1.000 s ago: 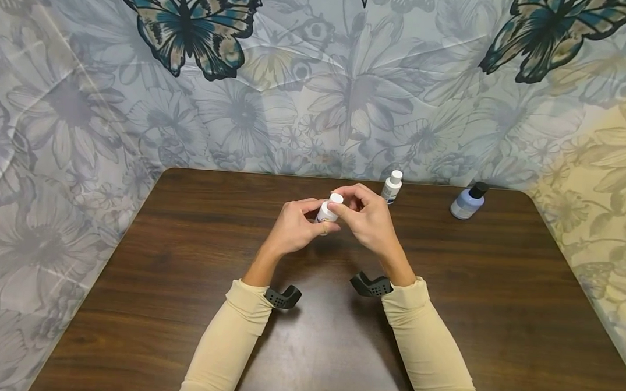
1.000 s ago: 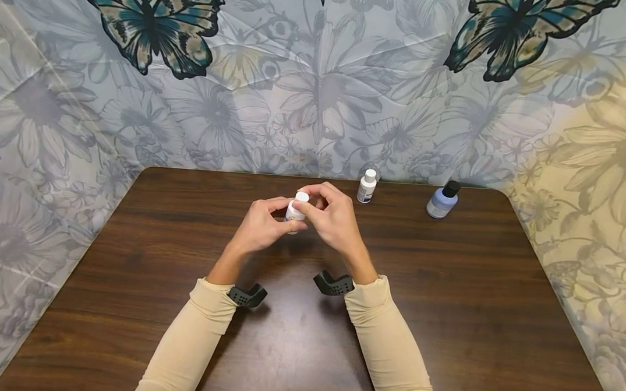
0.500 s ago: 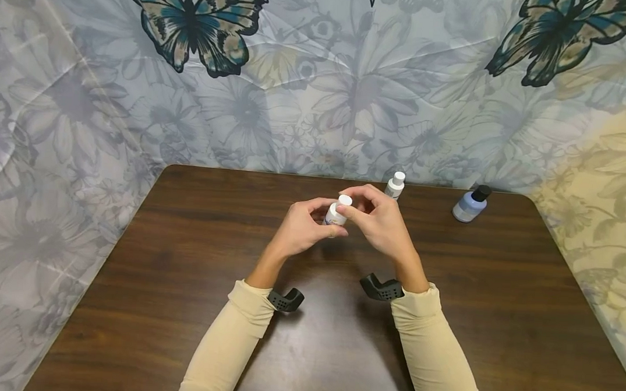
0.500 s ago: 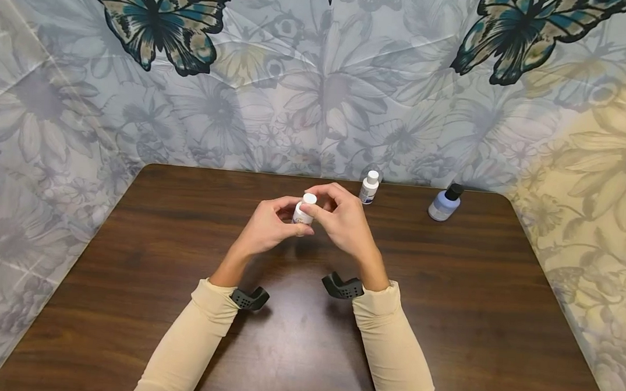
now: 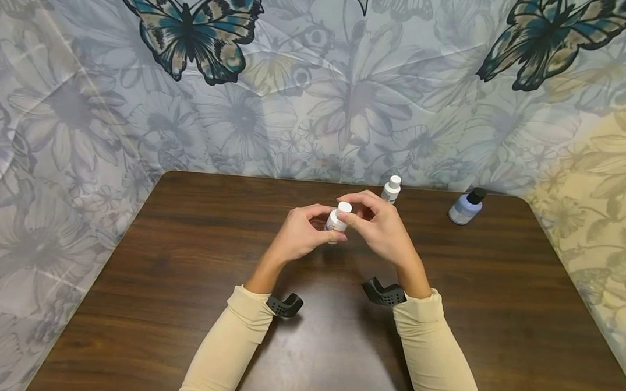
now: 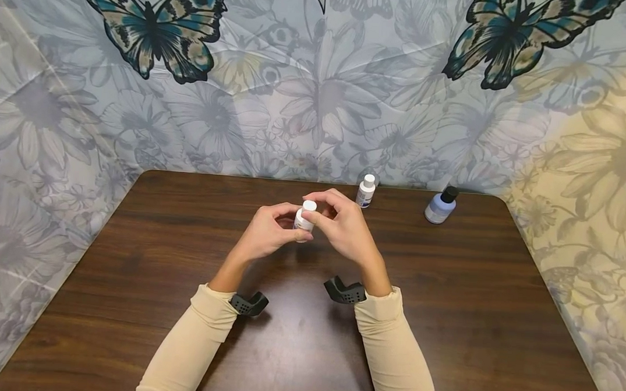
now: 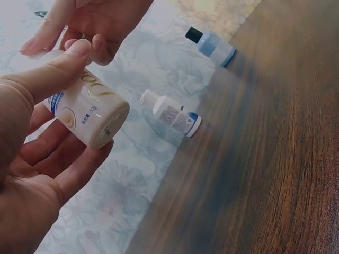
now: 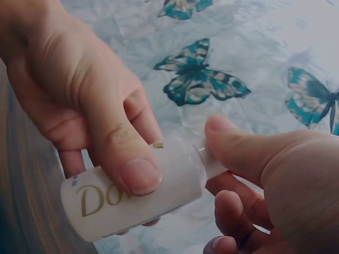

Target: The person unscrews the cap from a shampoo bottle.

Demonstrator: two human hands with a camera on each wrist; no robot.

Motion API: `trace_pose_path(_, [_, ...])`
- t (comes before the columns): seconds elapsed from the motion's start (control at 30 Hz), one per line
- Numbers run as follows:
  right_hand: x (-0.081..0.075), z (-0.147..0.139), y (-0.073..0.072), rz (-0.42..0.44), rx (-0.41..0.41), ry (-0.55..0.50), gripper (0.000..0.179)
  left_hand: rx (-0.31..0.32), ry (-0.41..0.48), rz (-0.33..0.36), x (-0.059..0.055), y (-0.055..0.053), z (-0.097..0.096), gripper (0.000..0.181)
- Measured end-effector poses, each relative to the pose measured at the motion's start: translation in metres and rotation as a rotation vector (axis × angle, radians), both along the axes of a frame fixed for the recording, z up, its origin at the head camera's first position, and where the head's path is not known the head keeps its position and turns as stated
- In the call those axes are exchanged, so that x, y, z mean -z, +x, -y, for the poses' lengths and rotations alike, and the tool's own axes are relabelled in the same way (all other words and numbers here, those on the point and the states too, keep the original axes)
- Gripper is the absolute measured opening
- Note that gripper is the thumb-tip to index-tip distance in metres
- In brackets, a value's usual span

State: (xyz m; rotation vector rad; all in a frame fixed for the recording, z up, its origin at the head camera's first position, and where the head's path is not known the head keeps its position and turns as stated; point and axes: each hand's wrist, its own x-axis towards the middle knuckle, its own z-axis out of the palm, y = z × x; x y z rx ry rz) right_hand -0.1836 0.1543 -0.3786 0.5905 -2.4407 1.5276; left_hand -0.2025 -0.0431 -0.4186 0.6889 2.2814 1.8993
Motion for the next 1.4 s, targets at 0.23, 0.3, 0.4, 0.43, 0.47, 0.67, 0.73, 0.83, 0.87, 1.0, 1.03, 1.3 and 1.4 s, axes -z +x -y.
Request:
trace_pose_path(0.23, [0.002, 0.004, 0.002, -0.008, 0.011, -0.007, 0.03, -0.043, 0.007, -0.055, 0.002, -0.001, -0.001, 0.04])
trace_pose_path(0.3, [0.002, 0.007, 0.003, -0.024, 0.062, 0.012, 0.034, -0.052, 0.018, -0.054, 0.002, -0.001, -0.001, 0.041])
trace_pose_path(0.4, [0.001, 0.011, 0.004, -0.04, 0.144, 0.053, 0.036, -0.055, 0.038, -0.028, 0.003, 0.0, -0.001, 0.041])
trace_pose_path(0.43, [0.001, 0.012, 0.005, -0.039, 0.164, 0.061, 0.036, -0.055, 0.04, -0.018, 0.003, 0.0, -0.002, 0.041])
trace_pose_path(0.47, [0.001, 0.013, 0.005, -0.034, 0.181, 0.068, 0.035, -0.051, 0.041, -0.006, 0.004, 0.001, -0.002, 0.041])
trace_pose_path(0.67, [-0.001, 0.012, 0.007, -0.021, 0.164, 0.051, 0.026, -0.046, 0.021, 0.001, 0.005, 0.002, -0.002, 0.041])
trace_pose_path(0.73, [-0.002, 0.009, 0.007, -0.033, 0.13, 0.044, 0.024, -0.05, 0.015, -0.014, 0.004, 0.002, -0.003, 0.042])
trace_pose_path(0.83, [-0.004, 0.005, 0.007, -0.025, 0.079, 0.044, 0.023, -0.052, 0.003, -0.032, 0.004, 0.001, -0.003, 0.043])
trace_pose_path(0.87, [-0.004, 0.003, 0.007, -0.018, 0.06, 0.042, 0.023, -0.053, -0.001, -0.037, 0.004, 0.001, -0.003, 0.043])
trace_pose_path(1.0, [-0.005, 0.0, 0.006, 0.007, -0.009, 0.044, 0.025, -0.051, -0.004, -0.054, 0.004, 0.0, -0.003, 0.042])
trace_pose_path(1.03, [-0.005, 0.0, 0.006, 0.006, -0.022, 0.041, 0.027, -0.052, -0.002, -0.057, 0.004, 0.0, -0.003, 0.042])
trace_pose_path(1.3, [-0.005, 0.007, 0.008, 0.0, 0.084, 0.019, 0.034, -0.05, 0.041, -0.049, 0.005, -0.001, -0.003, 0.042])
trace_pose_path(1.4, [-0.005, 0.011, 0.009, -0.007, 0.147, 0.012, 0.032, -0.052, 0.046, -0.046, 0.005, -0.001, -0.003, 0.042])
